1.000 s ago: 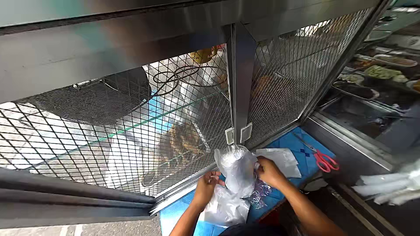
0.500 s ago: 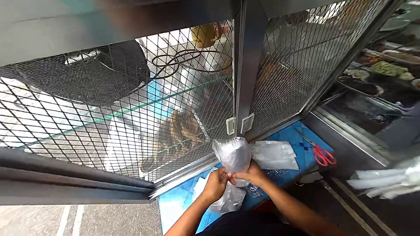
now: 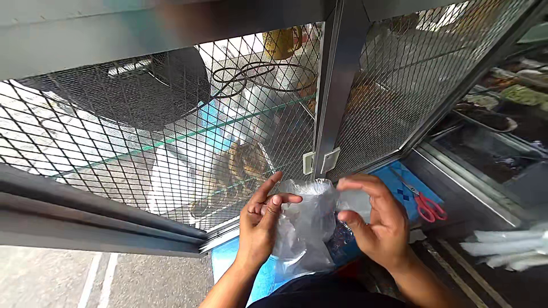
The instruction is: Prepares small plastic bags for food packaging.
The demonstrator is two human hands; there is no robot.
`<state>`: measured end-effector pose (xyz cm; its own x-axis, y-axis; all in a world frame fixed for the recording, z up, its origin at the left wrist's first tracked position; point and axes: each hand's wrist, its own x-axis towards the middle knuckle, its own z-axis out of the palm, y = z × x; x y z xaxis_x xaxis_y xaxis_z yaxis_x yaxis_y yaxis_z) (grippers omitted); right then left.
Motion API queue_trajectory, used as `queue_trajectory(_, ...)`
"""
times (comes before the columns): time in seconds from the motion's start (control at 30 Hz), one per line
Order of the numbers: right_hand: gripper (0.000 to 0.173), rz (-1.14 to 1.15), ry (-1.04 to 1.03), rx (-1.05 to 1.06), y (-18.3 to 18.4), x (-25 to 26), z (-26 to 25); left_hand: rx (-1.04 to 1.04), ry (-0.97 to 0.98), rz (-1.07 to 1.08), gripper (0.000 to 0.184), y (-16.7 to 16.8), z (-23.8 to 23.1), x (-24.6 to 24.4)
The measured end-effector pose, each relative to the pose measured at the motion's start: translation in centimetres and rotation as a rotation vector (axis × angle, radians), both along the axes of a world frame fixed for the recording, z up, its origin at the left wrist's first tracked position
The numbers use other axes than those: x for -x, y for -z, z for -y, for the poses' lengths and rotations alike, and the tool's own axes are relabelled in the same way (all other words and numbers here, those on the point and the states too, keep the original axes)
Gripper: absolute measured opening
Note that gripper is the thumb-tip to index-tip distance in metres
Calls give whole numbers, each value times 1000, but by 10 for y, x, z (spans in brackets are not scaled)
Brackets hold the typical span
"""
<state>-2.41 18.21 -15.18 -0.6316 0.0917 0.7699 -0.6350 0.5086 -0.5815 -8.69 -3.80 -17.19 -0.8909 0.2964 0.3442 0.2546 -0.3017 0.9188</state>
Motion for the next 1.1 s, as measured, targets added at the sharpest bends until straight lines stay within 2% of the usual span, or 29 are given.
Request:
queue_trajectory(0.03,35,-30,-36,-15,-8,-3,9,-24,3,-36,41,-5,-5,-1)
queue_trajectory(0.13,56,89,-167,-61,-6,-2,30,-35,-17,-149,43,-14,-17,-3)
queue_trajectory(0.2,60,207,-197,-81,2,-1,37,-14,-43,-204,44,-17,-20,-4)
queue_trajectory(0.23,52,245,-197,-81,5,-1,39,-9,-51,-220,44,-17,-19,-4)
queue_trajectory(0.33,16,303,-190,-36,10,0,39,1,-65,-234,45,-16,-14,-4)
queue_trajectory(0.47,11,290,-120,17,6,1,28,15,-78,-229,48,-11,-8,0)
queue_trajectory(0.67,26,260,-108,96,-1,2,19,-1,-102,-193,42,-11,-10,-1)
queue_trajectory(0.77,70,252,-71,-10,-3,-3,30,-7,-116,-204,38,-11,-14,-1)
queue_trajectory(0.8,76,260,-26,-69,-2,-5,36,-7,-117,-219,37,-11,-16,-1)
queue_trajectory(0.83,72,274,8,-127,-2,-5,42,-2,-118,-236,36,-11,-17,-2)
queue_trajectory(0.9,42,319,49,-215,2,-4,46,11,-118,-250,36,-11,-18,-2)
queue_trajectory(0.93,32,345,55,-210,4,-2,44,15,-114,-249,37,-12,-16,-2)
queue_trajectory(1.1,23,394,12,-5,2,2,21,66,-46,-146,51,-15,-3,0)
